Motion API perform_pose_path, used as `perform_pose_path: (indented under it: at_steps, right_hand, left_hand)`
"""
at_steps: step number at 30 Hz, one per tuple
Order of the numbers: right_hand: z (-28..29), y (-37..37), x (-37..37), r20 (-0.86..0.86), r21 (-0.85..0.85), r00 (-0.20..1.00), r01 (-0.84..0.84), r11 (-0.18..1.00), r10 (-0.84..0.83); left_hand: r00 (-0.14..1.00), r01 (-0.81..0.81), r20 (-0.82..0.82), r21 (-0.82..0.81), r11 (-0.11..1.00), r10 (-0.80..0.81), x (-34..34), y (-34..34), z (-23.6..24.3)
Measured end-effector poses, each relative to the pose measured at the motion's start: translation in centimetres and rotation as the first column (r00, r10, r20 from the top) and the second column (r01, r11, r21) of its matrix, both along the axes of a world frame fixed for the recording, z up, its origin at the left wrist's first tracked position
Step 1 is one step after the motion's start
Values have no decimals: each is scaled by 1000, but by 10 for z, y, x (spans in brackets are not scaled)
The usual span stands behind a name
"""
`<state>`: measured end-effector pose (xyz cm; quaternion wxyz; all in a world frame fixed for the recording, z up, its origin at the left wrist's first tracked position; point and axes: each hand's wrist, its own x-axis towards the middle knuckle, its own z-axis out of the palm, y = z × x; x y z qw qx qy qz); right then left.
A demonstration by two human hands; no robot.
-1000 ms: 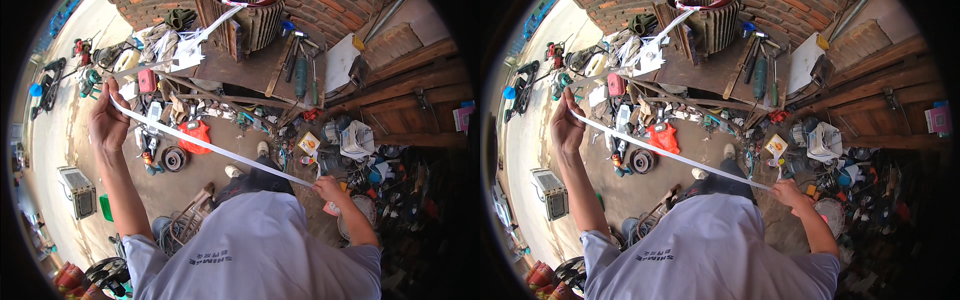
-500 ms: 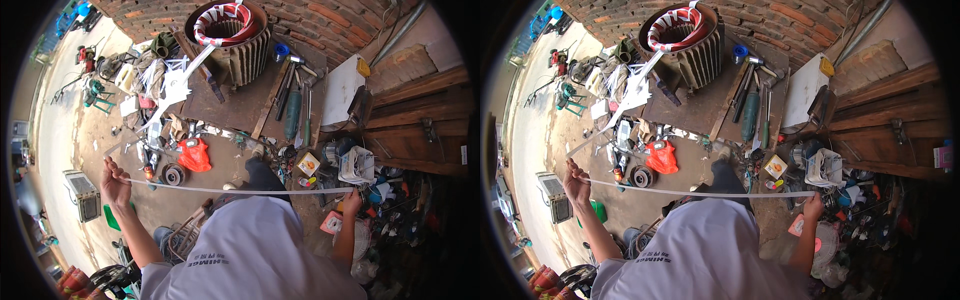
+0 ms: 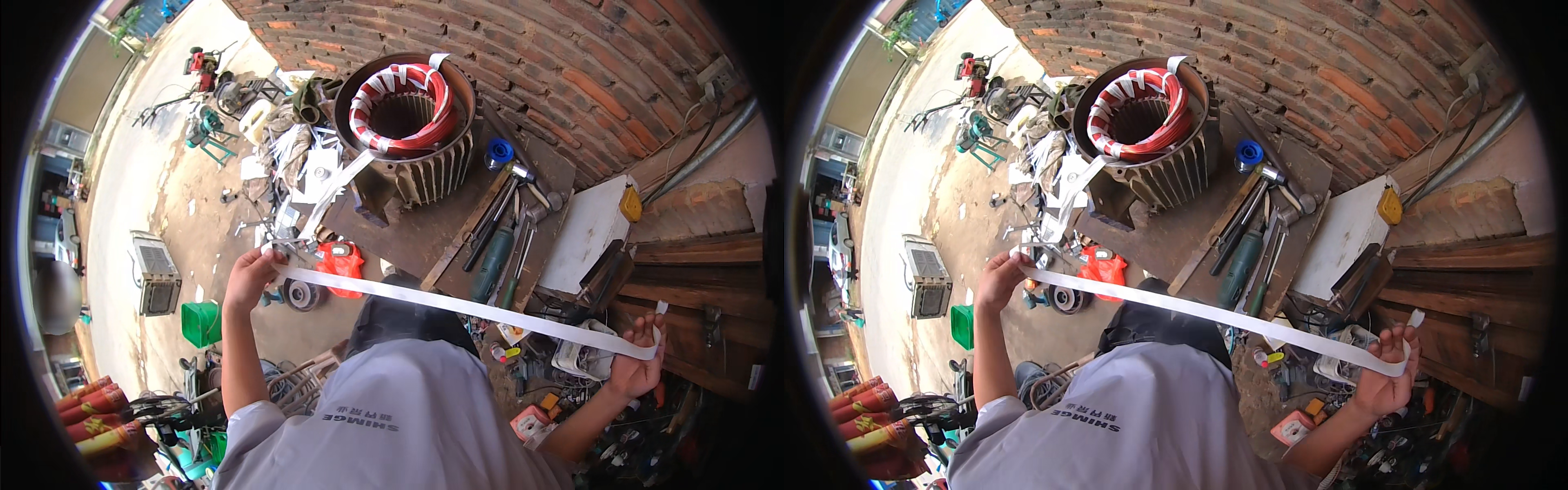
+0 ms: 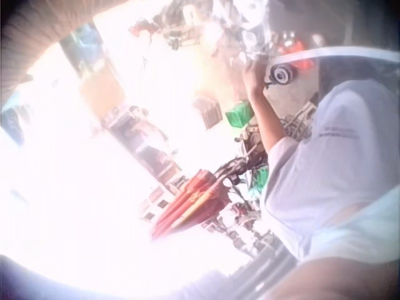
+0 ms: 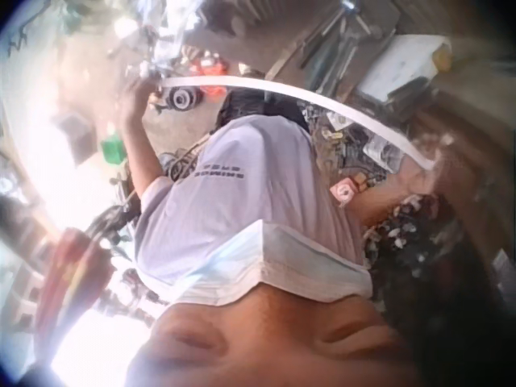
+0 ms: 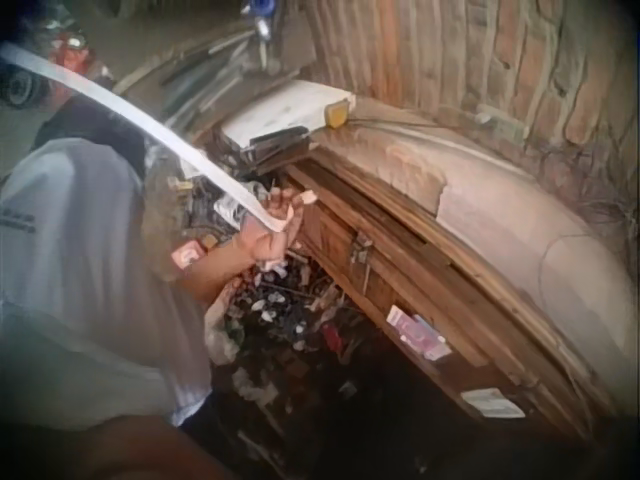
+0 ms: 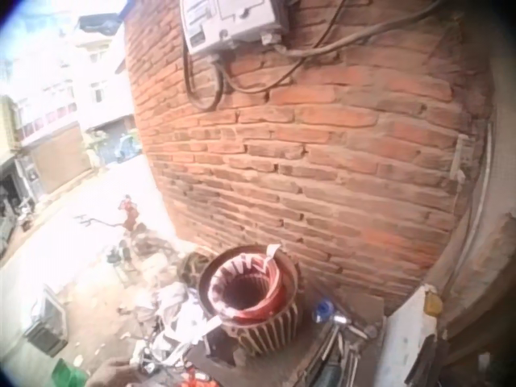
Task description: The person wraps white tape around a motor stator with red copper windings, repeatedly cutting tape and securing it with a hammer. The person uses scissors to trim tape and a hammer to press it into place, working methodically around the stator.
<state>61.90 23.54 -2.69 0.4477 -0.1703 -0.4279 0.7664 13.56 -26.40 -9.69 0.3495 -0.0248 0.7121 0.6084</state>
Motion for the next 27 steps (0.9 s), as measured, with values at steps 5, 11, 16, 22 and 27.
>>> perform_pose_path:
  at_steps: [5,11,16,22,27]
  right_hand:
    - [27,-6,-145,-64,-246,942,-335,910,329]
    - [39,-83,-257,322,324,863,-488,811,390]
    - [38,-87,-279,588,438,609,-793,424,533]
    - [40,-81,-296,691,427,671,-679,598,268]
    - [42,-79,-320,712,495,669,-694,523,214]
  left_hand:
    - [598,-285,-745,-541,791,-295,17,89,15]
    - [844,445,72,457,770,-531,79,196,97]
    - [795,176,390,585,792,-465,64,241,84]
    - [720,308,258,712,631,-644,22,232,90]
    - [415,749,231,463,474,-880,-6,243,85]
